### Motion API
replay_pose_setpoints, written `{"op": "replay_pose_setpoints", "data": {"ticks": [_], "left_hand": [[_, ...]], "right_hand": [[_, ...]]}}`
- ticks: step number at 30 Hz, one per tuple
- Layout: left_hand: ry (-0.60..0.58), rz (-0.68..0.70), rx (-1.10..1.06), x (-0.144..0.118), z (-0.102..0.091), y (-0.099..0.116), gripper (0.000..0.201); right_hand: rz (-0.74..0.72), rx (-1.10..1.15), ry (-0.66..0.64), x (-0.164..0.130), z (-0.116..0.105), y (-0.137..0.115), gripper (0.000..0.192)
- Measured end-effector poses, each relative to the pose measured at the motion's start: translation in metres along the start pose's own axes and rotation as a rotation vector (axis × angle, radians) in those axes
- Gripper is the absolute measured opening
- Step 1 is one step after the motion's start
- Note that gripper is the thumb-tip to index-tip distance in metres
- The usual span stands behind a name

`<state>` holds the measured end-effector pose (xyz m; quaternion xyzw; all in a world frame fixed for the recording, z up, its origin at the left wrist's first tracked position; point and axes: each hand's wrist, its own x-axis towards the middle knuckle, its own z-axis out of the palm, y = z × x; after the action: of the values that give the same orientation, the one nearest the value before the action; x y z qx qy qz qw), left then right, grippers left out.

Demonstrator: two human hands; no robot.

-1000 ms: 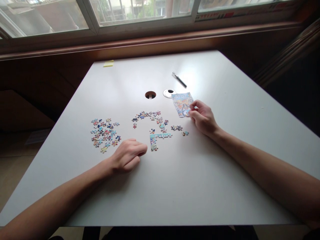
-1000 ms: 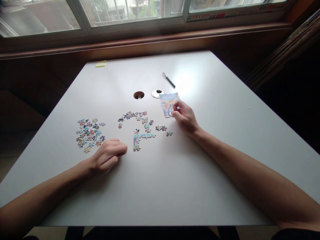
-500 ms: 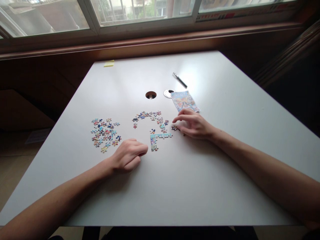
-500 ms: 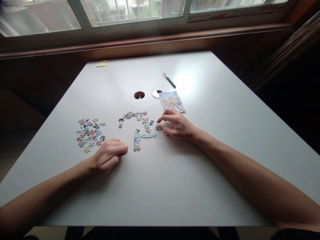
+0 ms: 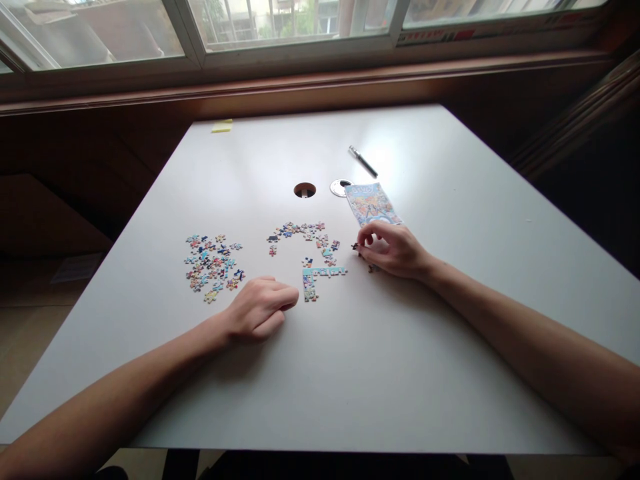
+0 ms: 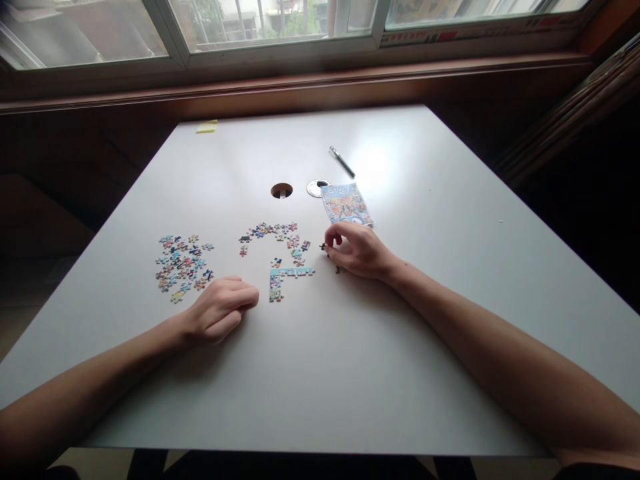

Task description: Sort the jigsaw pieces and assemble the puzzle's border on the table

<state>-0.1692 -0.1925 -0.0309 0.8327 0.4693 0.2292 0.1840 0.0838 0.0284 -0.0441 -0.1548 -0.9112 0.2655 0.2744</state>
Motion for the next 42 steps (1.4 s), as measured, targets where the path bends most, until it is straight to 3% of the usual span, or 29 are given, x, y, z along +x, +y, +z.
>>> {"op": "replay_pose_setpoints", "data": {"ticks": [3, 9, 19, 24, 27, 31, 42], "left_hand": [[0.009, 0.008, 0.002, 0.0, 0.0, 0.001, 0.014], [0.016, -0.003, 0.024, 0.0, 0.001, 0.001, 0.013], [0.088, -0.06, 0.109, 0.0, 0.005, 0.005, 0.01], [0.137, -0.068, 0.151, 0.0, 0.007, 0.005, 0.015], [0.168, -0.021, 0.159, 0.002, 0.007, 0.003, 0.018], [0.19, 0.061, 0.169, 0.003, 0.006, 0.002, 0.023], [0.163, 0.054, 0.145, 0.003, 0.008, 0.0, 0.024]], "right_hand": [[0.118, 0.078, 0.069, 0.0, 0.003, 0.003, 0.022], [0.291, 0.228, 0.219, 0.005, 0.003, -0.001, 0.016], [0.219, 0.341, -0.122, 0.0, 0.012, -0.074, 0.013], [0.057, 0.293, -0.235, -0.014, 0.034, -0.096, 0.012], [-0.074, 0.231, -0.213, -0.021, 0.044, -0.096, 0.014], [-0.143, 0.141, -0.191, -0.027, 0.049, -0.093, 0.016], [-0.365, 0.053, -0.148, -0.028, 0.054, -0.088, 0.021]]}}
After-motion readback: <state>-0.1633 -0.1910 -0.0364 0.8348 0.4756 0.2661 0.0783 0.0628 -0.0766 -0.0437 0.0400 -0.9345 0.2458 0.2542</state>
